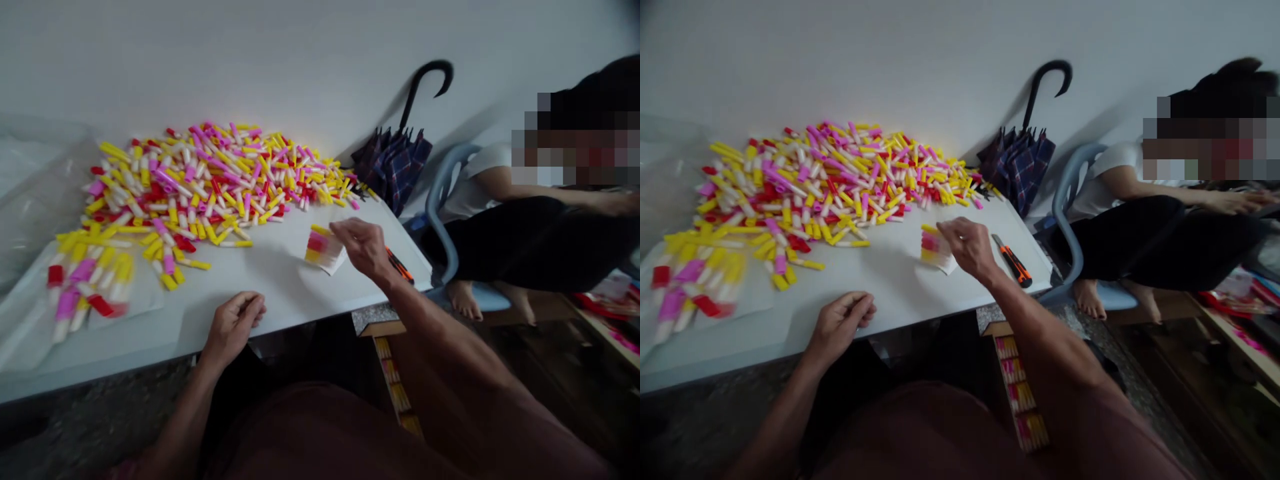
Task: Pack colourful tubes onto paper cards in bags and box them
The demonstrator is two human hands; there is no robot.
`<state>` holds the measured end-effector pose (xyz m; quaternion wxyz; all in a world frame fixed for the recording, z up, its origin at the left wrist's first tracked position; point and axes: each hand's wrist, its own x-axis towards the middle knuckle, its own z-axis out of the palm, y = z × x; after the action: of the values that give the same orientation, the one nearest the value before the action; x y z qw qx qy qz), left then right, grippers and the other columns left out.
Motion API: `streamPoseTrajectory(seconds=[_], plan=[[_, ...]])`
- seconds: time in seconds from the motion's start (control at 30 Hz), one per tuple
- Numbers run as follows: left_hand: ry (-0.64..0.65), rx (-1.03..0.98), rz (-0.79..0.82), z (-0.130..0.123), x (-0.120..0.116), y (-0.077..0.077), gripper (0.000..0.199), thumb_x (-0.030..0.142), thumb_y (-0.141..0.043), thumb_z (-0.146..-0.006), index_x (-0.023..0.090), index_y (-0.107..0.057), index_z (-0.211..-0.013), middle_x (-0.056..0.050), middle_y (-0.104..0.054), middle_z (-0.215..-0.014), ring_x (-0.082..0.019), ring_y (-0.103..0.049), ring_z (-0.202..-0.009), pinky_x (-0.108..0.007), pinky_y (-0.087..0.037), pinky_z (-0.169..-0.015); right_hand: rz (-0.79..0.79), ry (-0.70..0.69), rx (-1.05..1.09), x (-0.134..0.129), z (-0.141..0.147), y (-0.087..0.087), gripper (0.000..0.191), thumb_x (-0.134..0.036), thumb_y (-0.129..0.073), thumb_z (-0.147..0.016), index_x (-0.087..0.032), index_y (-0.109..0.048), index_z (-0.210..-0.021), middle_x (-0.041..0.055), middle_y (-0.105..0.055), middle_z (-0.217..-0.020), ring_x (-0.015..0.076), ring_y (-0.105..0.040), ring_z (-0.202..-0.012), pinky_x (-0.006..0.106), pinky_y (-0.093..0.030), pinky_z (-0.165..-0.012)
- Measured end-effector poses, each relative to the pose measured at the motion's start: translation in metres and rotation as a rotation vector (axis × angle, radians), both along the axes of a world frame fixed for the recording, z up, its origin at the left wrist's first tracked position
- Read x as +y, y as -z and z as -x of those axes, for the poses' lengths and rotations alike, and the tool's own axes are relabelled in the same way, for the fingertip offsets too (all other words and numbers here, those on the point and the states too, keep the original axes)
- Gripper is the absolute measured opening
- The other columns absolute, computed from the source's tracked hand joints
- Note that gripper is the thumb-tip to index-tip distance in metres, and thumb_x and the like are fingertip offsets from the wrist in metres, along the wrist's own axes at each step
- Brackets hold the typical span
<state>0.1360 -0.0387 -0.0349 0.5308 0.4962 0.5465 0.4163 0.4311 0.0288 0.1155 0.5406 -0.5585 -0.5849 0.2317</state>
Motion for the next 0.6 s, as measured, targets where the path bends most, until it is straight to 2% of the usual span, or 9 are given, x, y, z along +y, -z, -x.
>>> streamPoseTrajectory(seconds=[0.1, 0.23, 0.37, 0.47, 0.53, 0.6], plan=[[0.025, -0.026, -0.003, 0.003, 0.002, 0.002, 0.047, 0.062, -0.077, -0.084, 0.016, -0.075, -0.096, -0.007, -0.073, -0.081, -0.017, -0.067, -0.072, -0.024, -0.057, -0.065, -0.103, 0.039, -0.048, 0.017, -0.007, 0.011, 0.044, -0.062, -0.070, -0.090, -0.022, -0.074, -0.072, 0.0025, -0.067, -0.074, 0.0200, -0.062, -0.078, 0.031, -0.050, -0.072], [0.034, -0.017, 0.035, 0.003, 0.006, 0.000, 0.053, 0.067, -0.076, -0.082, 0.016, -0.074, -0.098, -0.007, -0.073, -0.084, -0.019, -0.067, -0.074, -0.025, -0.057, -0.062, -0.138, 0.012, -0.109, 0.031, -0.023, 0.002, 0.049, -0.063, -0.071, -0.090, -0.018, -0.073, -0.070, 0.0014, -0.064, -0.068, 0.0152, -0.055, -0.066, 0.027, -0.043, -0.062], [-0.009, -0.077, 0.032, -0.002, 0.016, -0.009, 0.057, 0.069, -0.078, -0.079, 0.015, -0.073, -0.098, -0.007, -0.072, -0.086, -0.019, -0.066, -0.076, -0.027, -0.059, -0.061, -0.081, -0.017, -0.048, 0.031, -0.023, -0.003, 0.055, -0.067, -0.071, -0.087, -0.016, -0.068, -0.065, -0.0001, -0.058, -0.060, 0.0120, -0.048, -0.056, 0.026, -0.038, -0.054], [-0.061, -0.149, -0.030, -0.011, 0.031, -0.029, 0.057, 0.066, -0.079, -0.080, 0.015, -0.072, -0.102, -0.009, -0.073, -0.094, -0.020, -0.067, -0.081, -0.028, -0.060, -0.064, 0.009, -0.075, 0.034, 0.027, -0.016, 0.003, 0.053, -0.066, -0.073, -0.085, -0.016, -0.070, -0.066, -0.0005, -0.057, -0.059, 0.0114, -0.047, -0.053, 0.025, -0.038, -0.050], [-0.048, -0.219, -0.090, -0.020, 0.047, -0.049, 0.059, 0.065, -0.080, -0.081, 0.015, -0.072, -0.113, -0.012, -0.074, -0.109, -0.022, -0.069, -0.091, -0.030, -0.062, -0.071, 0.075, -0.123, 0.114, 0.024, -0.008, 0.010, 0.049, -0.064, -0.075, -0.084, -0.016, -0.074, -0.072, -0.0006, -0.059, -0.061, 0.0113, -0.049, -0.053, 0.024, -0.040, -0.050], [0.026, -0.287, -0.118, -0.030, 0.064, -0.070, 0.067, 0.064, -0.081, -0.081, 0.017, -0.069, -0.127, -0.013, -0.073, -0.120, -0.024, -0.071, -0.100, -0.033, -0.063, -0.076, 0.151, -0.173, 0.194, 0.021, 0.001, 0.020, 0.046, -0.062, -0.077, -0.082, -0.016, -0.078, -0.078, -0.0003, -0.062, -0.063, 0.0115, -0.052, -0.055, 0.023, -0.043, -0.051]])
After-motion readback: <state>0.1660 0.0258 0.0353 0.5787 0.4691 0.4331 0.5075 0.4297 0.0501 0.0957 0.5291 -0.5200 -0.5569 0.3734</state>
